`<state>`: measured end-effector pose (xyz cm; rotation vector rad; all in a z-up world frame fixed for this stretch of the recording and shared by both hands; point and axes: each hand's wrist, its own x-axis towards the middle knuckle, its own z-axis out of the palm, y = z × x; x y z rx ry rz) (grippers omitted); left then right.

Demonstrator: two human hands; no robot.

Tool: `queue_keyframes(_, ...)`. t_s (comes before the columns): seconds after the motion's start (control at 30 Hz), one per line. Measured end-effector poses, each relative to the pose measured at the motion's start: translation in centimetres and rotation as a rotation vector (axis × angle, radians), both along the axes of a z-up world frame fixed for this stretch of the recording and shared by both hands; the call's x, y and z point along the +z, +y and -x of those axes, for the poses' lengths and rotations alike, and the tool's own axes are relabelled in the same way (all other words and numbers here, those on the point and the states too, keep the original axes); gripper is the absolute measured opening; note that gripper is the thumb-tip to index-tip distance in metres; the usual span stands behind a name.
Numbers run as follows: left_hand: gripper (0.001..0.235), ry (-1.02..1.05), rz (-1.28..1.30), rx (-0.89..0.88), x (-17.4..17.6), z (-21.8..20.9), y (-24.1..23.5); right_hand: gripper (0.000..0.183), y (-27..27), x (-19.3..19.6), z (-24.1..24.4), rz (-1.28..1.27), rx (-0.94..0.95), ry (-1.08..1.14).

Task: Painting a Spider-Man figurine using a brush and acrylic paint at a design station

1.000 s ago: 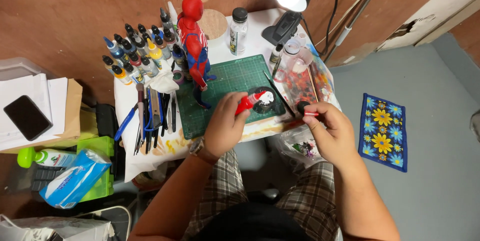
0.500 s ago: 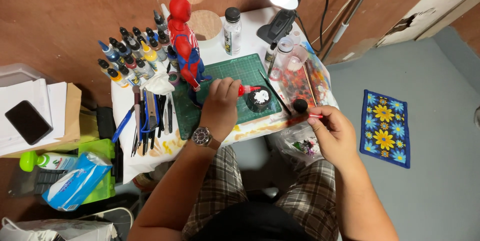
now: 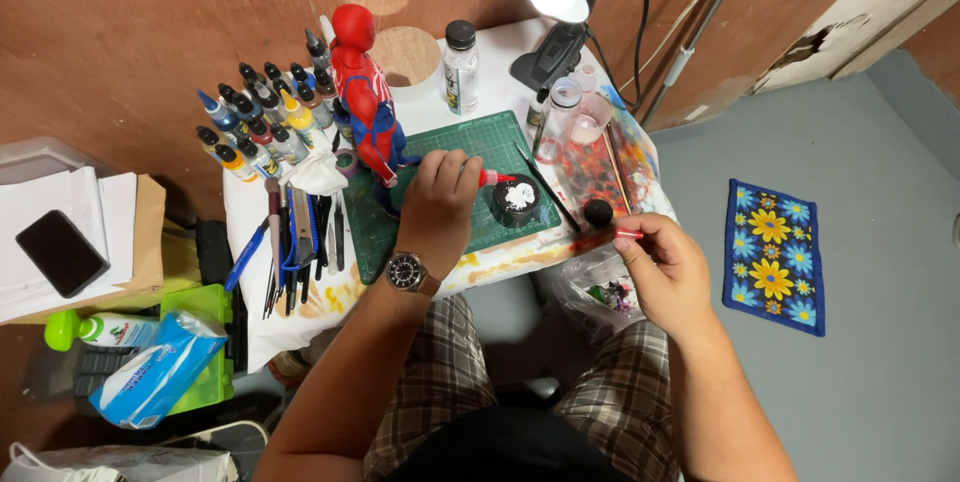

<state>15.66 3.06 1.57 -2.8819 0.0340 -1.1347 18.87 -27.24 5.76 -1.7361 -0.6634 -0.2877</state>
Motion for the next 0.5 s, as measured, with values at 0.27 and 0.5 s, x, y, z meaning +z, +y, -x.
queue_keyframes(0.27, 0.051, -0.034, -0.045, 0.009, 0.76, 0.27, -0.23, 0.017, 0.16, 0.12, 0.12, 0.001, -0.002, -0.005)
queue_keyframes(0.5, 0.046, -0.040, -0.056, 0.022, 0.48, 0.07, -0.11, 0.017, 0.07, -0.15, -0.05, -0.008, -0.003, -0.003)
